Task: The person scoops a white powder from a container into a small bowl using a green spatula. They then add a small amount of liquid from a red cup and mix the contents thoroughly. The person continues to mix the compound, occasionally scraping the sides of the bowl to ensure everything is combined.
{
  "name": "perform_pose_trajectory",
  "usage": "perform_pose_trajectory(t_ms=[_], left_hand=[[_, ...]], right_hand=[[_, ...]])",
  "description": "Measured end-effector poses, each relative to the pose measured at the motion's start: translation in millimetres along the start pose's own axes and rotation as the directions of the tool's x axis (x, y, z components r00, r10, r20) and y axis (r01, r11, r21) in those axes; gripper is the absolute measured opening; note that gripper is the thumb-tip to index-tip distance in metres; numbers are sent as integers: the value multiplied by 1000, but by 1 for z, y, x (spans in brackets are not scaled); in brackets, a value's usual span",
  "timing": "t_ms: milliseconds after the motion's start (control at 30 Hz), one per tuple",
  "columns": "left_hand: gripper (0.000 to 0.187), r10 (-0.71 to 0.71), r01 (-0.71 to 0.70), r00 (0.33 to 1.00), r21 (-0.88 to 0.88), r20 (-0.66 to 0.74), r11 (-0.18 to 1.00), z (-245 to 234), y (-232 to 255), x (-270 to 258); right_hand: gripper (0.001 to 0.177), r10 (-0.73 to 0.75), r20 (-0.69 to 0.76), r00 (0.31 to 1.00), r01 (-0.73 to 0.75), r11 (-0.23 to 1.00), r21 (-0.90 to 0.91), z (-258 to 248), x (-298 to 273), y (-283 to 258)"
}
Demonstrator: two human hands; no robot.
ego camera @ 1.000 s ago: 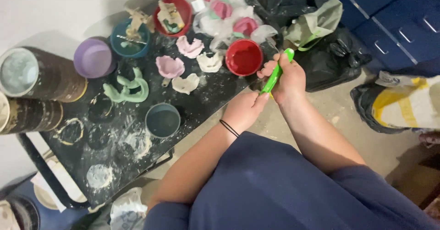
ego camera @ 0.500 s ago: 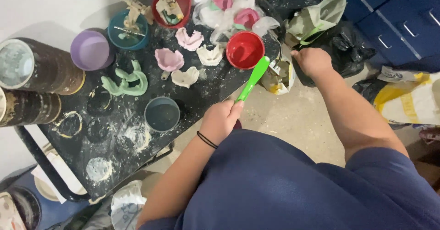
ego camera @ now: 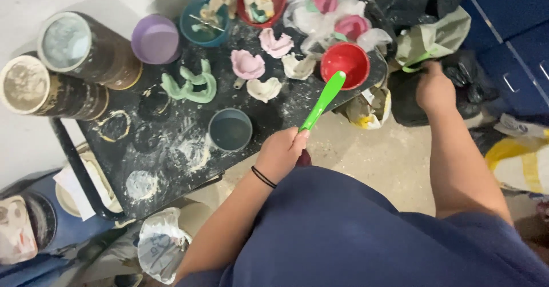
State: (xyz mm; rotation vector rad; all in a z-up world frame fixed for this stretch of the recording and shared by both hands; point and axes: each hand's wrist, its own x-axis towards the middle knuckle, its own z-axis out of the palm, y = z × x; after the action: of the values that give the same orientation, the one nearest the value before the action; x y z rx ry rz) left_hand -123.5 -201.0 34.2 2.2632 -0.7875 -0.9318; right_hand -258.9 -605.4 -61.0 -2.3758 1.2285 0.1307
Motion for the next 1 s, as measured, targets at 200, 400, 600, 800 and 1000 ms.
perform_pose_trajectory(t_ms=[200,400,600,800,1000], left_hand=[[38,92,-100,993,-133,-67,986,-18,-12,-15],[32,170,-187,981,-245,-89,951,-39,-52,-36],[22,155,-160,987,-119,-49,980,-100,-103,-87],[31,98,-150,877,-75,-470,986,-166,-248,-116],[76,199,58,290,225,-936,973,-304,-392,-105]], right_hand=[[78,-431,-587,685,667,696,268,21,-96,-101],[39,-693,-6,721,521,536,664,57,-195,-264],[9,-501,48,864,132,318,939,104,-232,-344],[38,-158,-131,979,204,790,577,91,-232,-328],[28,-69,-312,948,251,763,596,145,-212,-212]])
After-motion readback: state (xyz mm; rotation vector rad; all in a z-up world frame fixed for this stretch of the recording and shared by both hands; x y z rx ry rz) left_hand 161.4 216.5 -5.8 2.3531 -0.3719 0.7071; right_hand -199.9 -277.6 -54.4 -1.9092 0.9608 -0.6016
